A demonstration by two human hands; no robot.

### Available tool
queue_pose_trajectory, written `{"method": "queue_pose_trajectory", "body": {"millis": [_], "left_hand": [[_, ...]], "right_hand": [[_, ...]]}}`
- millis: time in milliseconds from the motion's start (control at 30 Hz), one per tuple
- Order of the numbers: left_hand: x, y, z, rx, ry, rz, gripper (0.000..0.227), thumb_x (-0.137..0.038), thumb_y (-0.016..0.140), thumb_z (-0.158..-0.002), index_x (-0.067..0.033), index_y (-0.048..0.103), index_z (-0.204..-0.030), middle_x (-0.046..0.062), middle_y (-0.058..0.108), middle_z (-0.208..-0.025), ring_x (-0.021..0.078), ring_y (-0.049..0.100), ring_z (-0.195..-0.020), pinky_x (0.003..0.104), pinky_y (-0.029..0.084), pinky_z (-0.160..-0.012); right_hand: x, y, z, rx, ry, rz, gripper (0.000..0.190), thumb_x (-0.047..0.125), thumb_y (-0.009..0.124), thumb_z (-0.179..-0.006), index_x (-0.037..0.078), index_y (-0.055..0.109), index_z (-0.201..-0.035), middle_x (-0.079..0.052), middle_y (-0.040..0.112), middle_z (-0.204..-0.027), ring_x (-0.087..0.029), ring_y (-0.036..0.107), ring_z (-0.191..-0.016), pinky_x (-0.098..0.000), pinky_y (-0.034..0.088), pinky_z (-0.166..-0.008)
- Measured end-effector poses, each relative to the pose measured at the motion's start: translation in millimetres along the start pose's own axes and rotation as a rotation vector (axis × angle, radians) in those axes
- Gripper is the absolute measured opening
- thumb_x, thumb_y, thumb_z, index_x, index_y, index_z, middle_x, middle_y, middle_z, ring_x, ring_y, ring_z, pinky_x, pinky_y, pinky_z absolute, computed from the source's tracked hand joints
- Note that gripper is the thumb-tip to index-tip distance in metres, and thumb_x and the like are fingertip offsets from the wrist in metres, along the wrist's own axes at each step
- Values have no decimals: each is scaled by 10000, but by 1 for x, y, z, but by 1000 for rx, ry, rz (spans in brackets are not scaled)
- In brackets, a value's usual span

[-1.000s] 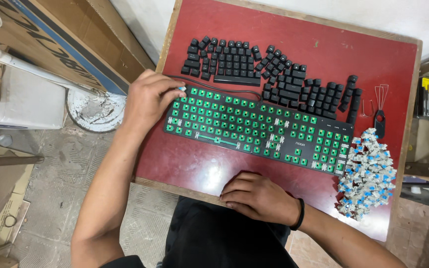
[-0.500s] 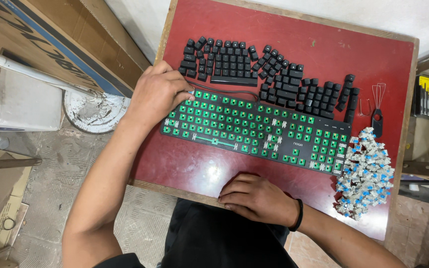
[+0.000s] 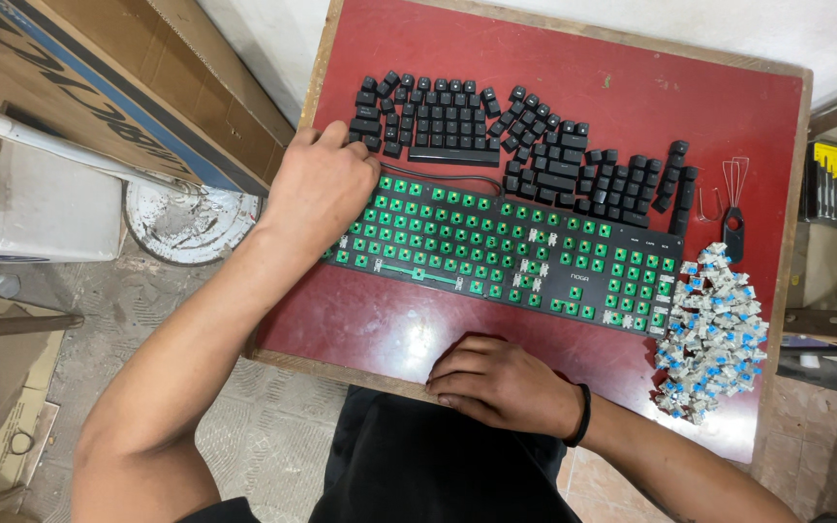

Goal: The person inserts blue and white mechanical switches into the green PCB of a keyboard one by one. The person picks switches from a pile on the table and presses them into place on the board. Keycaps are visible nearby but are not handled during the clip.

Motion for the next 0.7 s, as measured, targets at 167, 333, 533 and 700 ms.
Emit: {"method": "queue_pose_trajectory", "body": {"millis": [167,333,533,700], "left_hand": [[-5,18,-7,12,26,-41,106,-259,802,-1010,-341,859,-973,-125,797,-881,216,728,-993,412,552,-784],[28,14,-22,542,-219,519,202,-493,790,-1143,-379,922,-1245,119,879,-1147,455,816,-1148,667,646,-808],[18,24,0,185,-73,372,217,-445,806,-1156,-264,876,-1059,-67,865,-1054,284,757,-1053,532,664,-611],[5,18,19,-128,-23,122,247,-377,821,-1146,-281,755,-928,-106,779,-945,190,701,-960,381,571,-589]], "right_hand": [[0,-2,0,-7,5,4,237,236,694,-1249,51,815,-1334,-75,854,-1298,-319,788,-1127,-461,643,-1022],[2,-1,1,6,-18,14,252,244,653,-1266,63,820,-1317,-75,842,-1307,-320,778,-1131,-462,635,-1031],[1,-1,2,7,-17,20,248,249,651,-1266,71,814,-1323,-70,835,-1313,-320,771,-1144,-463,628,-1044],[2,-2,2,2,-19,29,257,248,637,-1272,65,815,-1305,-67,835,-1309,-316,766,-1138,-458,627,-1035]]}}
Point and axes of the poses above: each hand's wrist, its own z-axis away from the middle knuckle, its own y-axis out of the palm, x = y × z, the point moved 5 cm from there along -z, towards the middle knuckle
